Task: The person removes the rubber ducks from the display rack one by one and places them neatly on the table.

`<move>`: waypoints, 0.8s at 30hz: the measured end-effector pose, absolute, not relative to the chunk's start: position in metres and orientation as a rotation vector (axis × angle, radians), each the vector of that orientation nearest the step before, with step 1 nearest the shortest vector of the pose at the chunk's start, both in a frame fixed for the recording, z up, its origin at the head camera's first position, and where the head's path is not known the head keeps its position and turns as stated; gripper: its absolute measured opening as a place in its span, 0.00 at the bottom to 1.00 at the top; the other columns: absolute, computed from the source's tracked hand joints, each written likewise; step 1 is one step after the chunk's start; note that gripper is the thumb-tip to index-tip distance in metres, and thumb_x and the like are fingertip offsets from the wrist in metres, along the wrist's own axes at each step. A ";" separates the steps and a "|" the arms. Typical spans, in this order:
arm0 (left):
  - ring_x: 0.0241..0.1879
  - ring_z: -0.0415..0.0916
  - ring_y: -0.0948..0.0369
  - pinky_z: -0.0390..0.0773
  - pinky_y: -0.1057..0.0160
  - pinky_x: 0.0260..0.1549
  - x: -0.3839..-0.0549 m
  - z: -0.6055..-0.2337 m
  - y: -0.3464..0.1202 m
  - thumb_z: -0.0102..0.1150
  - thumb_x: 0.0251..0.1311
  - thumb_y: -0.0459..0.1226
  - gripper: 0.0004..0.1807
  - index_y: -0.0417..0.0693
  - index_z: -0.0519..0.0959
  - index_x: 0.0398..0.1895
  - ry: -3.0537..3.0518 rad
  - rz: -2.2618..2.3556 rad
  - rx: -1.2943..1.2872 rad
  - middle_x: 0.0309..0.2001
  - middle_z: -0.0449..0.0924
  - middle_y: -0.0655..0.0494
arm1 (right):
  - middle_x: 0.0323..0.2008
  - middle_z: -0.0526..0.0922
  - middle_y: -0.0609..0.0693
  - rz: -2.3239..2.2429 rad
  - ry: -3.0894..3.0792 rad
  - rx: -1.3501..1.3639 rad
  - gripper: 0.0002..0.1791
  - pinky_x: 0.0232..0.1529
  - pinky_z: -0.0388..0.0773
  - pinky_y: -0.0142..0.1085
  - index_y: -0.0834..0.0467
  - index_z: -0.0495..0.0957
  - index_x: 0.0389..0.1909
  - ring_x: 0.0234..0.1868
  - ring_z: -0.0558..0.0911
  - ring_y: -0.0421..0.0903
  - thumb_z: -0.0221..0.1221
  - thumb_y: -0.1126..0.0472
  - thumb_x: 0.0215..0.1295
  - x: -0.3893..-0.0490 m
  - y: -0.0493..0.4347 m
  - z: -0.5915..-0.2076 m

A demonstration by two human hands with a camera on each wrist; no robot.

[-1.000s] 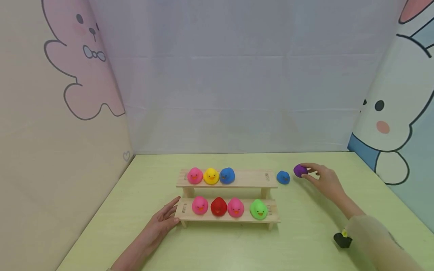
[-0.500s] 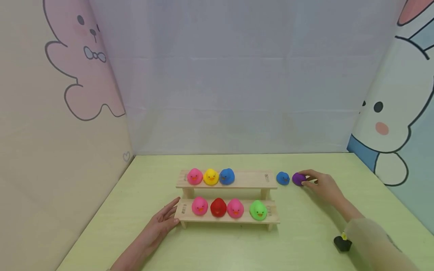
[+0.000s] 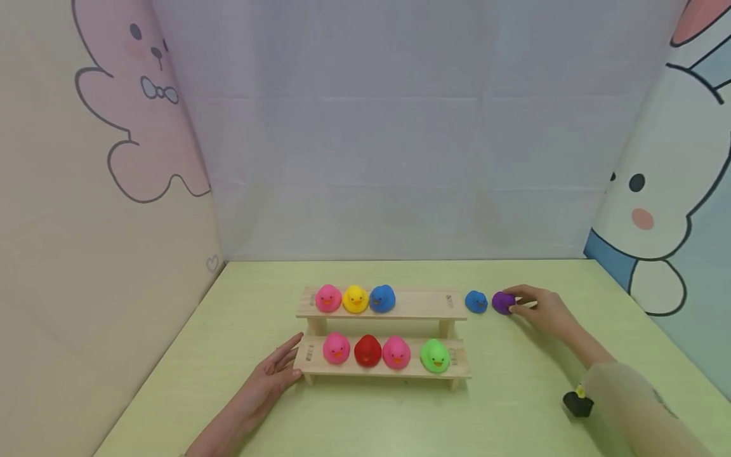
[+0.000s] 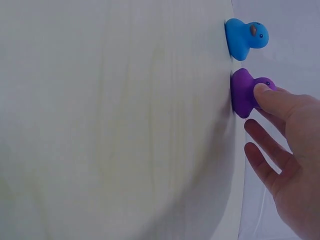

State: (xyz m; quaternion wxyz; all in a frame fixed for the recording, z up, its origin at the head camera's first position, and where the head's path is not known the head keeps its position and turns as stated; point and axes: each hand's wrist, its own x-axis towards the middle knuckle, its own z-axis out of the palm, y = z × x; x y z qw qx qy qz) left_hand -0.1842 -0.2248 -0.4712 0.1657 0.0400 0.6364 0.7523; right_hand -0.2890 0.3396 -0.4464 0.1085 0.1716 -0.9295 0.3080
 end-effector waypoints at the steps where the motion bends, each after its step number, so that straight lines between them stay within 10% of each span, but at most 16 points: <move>1: 0.62 0.65 0.54 0.66 0.65 0.56 -0.184 -0.471 -0.225 0.56 0.62 0.29 0.39 0.52 0.53 0.75 1.809 2.142 0.115 0.69 0.54 0.41 | 0.46 0.81 0.62 0.905 -2.740 0.509 0.17 0.39 0.78 0.54 0.60 0.79 0.51 0.41 0.81 0.60 0.64 0.67 0.60 -0.289 0.340 -0.446; 24: 0.63 0.62 0.54 0.62 0.63 0.58 -0.186 -0.471 -0.227 0.57 0.61 0.28 0.40 0.53 0.54 0.75 1.809 2.130 0.108 0.69 0.54 0.41 | 0.44 0.82 0.61 0.912 -2.743 0.534 0.18 0.39 0.78 0.52 0.61 0.79 0.52 0.41 0.81 0.59 0.64 0.67 0.59 -0.288 0.344 -0.443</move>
